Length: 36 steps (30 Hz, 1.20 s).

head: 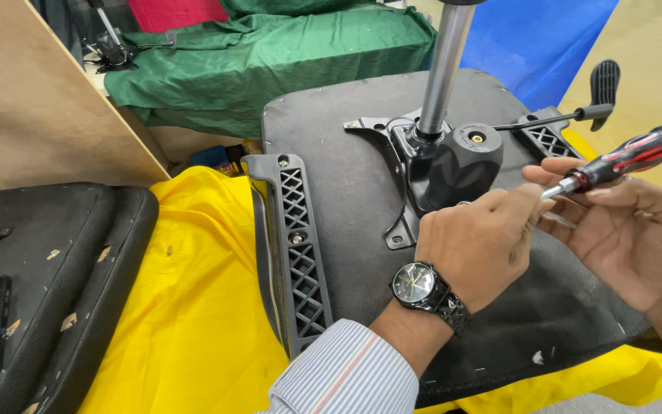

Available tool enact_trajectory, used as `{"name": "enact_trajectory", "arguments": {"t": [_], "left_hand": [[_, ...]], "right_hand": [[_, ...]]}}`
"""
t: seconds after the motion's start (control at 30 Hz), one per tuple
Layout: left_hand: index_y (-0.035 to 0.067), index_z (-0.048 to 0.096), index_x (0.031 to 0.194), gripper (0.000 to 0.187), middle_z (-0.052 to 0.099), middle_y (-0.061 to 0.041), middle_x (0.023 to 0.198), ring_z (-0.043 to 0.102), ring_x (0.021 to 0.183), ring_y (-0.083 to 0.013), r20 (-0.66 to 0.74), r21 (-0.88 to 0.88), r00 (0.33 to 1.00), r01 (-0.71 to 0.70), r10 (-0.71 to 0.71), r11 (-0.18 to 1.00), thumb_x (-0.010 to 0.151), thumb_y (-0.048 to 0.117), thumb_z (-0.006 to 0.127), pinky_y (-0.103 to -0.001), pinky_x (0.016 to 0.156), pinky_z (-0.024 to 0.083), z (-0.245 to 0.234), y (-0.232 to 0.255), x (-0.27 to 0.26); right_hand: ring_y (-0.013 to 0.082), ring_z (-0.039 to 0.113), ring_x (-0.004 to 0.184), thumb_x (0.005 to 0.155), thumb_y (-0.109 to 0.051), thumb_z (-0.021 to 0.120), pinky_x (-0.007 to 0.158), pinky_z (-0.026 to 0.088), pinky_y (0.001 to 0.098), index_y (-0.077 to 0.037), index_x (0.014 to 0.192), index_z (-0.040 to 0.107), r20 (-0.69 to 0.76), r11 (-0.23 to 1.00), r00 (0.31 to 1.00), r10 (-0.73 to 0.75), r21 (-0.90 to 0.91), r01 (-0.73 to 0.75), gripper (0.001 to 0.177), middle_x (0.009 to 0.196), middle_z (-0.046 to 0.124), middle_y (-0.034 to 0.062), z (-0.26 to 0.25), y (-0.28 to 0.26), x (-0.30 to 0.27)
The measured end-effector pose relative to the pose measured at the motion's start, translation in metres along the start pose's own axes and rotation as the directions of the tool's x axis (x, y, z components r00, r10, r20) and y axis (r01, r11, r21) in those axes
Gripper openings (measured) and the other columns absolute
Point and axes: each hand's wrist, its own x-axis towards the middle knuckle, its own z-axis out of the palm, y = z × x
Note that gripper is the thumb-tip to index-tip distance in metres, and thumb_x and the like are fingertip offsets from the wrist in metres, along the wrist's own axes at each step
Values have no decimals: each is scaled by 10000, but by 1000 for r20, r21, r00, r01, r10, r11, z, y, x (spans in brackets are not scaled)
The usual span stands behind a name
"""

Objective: The person uses a screwdriver to tighten screws on a black office chair base, securing the central column and side brackets. The person repeatedly positions and tightens screws at multiple locations on the chair base.

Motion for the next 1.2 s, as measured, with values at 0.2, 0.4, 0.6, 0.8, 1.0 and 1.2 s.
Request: {"name": "enact_trajectory", "arguments": {"t": [0.2,0.4,0.6,0.8,1.0,1.2], "left_hand": [[167,666,1014,148,713,-32,824,705,690,-301,57,23,996,64,-65,998,1028,300,602,-450,582,539,8,0,4],[68,682,1053,157,733,-101,896,729,755,-325,177,105,972,139,-156,985,929,153,636,-443,639,581,7,-10,-1],[63,700,971,167,737,-96,996,726,888,-321,244,225,958,98,-153,969,805,78,700,-436,746,587,11,-10,-9],[51,701,929,176,720,-95,1051,727,877,-308,328,257,933,64,-149,964,764,106,733,-420,741,592,12,-8,-11],[55,703,937,202,721,-86,1051,728,874,-303,313,249,939,62,-141,967,749,118,738,-410,740,592,14,-9,-12],[54,702,942,130,726,-82,1049,732,862,-296,288,252,946,74,-147,965,819,96,702,-409,744,592,15,-8,-13]], "right_hand": [[302,656,1125,1017,-125,513,1022,480,493,-17,1311,609,-31,979,997,71,193,-64,327,1292,681,178,3,4,-12],[290,685,1105,1061,-141,533,1031,543,461,-102,1166,564,-244,997,968,54,60,-40,116,1225,677,172,2,18,-7],[301,720,1055,1073,-41,571,960,633,469,-11,1132,461,-355,979,918,-176,-157,127,127,1195,644,227,-21,34,5],[287,737,1041,1065,50,630,901,630,470,69,1174,370,-444,956,849,-287,-194,221,282,1144,632,195,-28,48,19],[285,756,911,1023,51,659,804,650,441,42,1297,257,-442,920,827,-346,-331,208,487,1095,621,203,-22,51,23],[299,754,911,1064,44,655,779,652,428,43,1327,249,-346,874,838,-421,-402,273,483,1080,636,213,-12,53,17]]}}
